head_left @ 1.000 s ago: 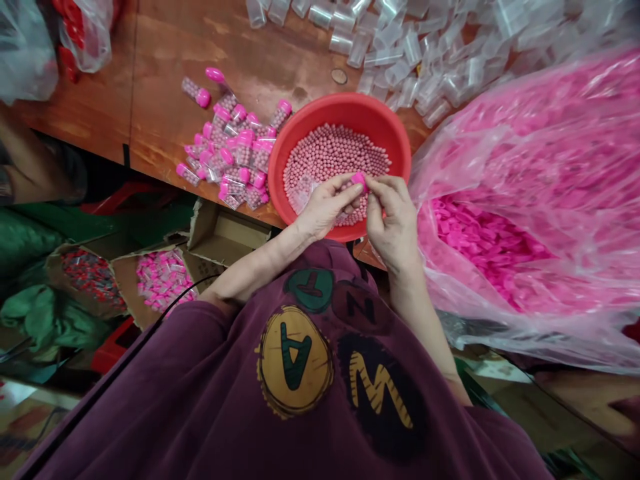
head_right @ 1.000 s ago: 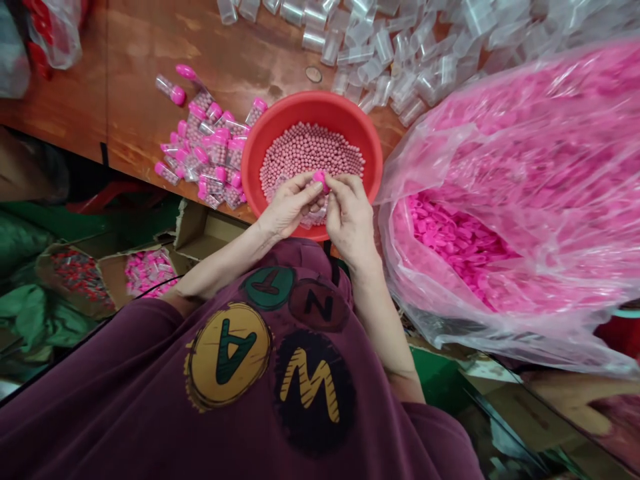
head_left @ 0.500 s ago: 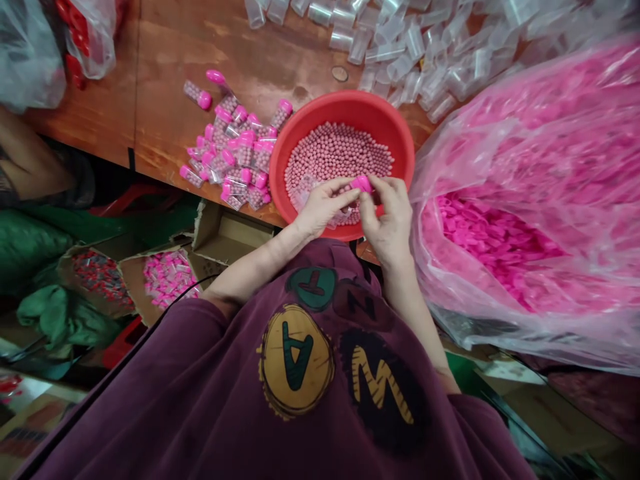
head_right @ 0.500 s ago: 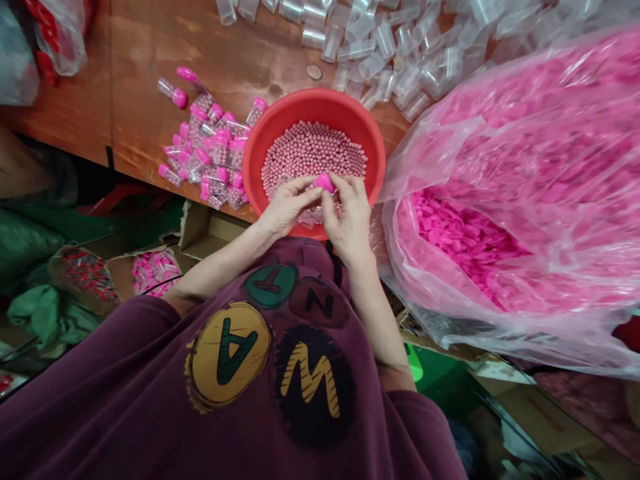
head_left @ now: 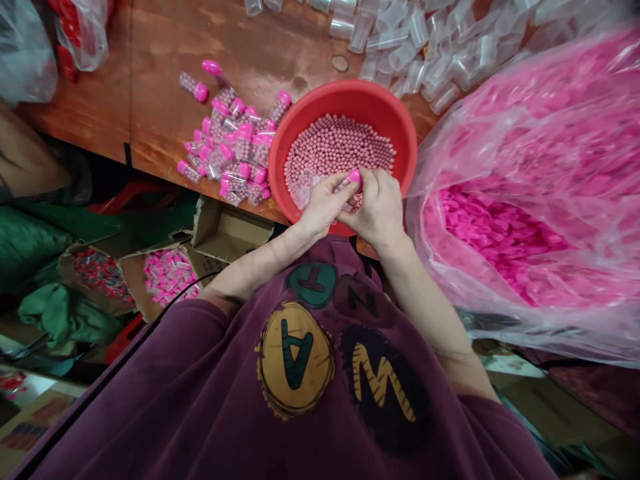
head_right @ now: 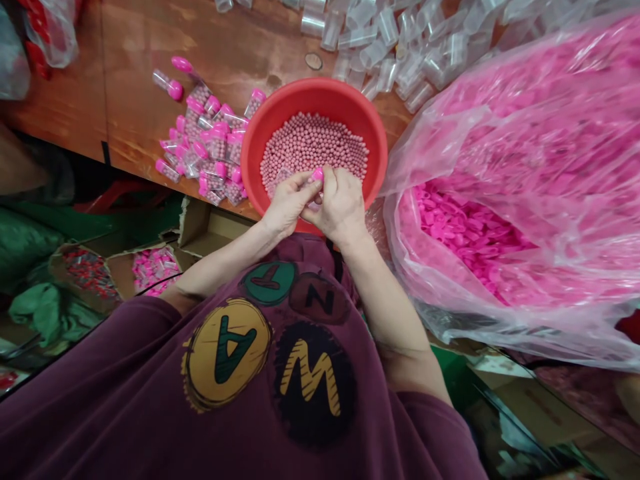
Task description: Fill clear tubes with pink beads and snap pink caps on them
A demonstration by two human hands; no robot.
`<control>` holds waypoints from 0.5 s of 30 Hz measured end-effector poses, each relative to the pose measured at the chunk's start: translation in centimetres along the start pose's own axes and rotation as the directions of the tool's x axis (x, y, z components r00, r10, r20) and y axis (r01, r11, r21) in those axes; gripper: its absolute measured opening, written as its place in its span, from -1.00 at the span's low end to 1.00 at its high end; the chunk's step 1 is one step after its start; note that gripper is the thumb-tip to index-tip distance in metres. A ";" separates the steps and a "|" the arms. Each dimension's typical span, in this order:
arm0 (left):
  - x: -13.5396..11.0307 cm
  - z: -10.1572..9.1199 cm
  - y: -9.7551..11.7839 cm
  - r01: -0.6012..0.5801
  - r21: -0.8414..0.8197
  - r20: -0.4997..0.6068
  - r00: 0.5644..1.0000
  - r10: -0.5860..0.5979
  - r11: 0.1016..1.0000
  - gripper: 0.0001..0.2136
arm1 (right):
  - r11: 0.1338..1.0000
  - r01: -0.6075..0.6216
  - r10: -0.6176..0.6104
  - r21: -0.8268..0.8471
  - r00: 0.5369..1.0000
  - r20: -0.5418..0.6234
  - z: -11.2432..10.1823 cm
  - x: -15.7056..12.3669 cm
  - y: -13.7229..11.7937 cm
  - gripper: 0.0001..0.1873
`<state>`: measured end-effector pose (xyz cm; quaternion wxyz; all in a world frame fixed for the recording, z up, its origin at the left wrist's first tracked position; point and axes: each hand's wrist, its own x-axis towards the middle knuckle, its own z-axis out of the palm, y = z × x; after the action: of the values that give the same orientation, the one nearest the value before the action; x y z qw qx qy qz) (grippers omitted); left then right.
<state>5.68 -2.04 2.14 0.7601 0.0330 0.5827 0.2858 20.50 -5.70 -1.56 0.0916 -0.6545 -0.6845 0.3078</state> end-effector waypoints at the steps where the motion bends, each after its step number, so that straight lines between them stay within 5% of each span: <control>1: 0.1 0.0 0.0 0.006 0.008 -0.006 1.000 -0.006 1.000 -0.93 | 1.000 0.002 -0.003 0.021 1.000 0.021 -0.1 0.2 0.2 -0.28; 15: 3.7 -3.0 -1.4 0.239 -0.068 0.059 0.970 -0.235 0.969 -0.74 | 0.988 -0.067 0.067 0.137 0.998 0.000 4.5 -0.7 1.7 -0.25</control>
<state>4.06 -2.35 -2.54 0.8040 -0.0579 0.5520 0.2135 19.64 -7.82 -5.90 0.1272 -0.6699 -0.6393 0.3554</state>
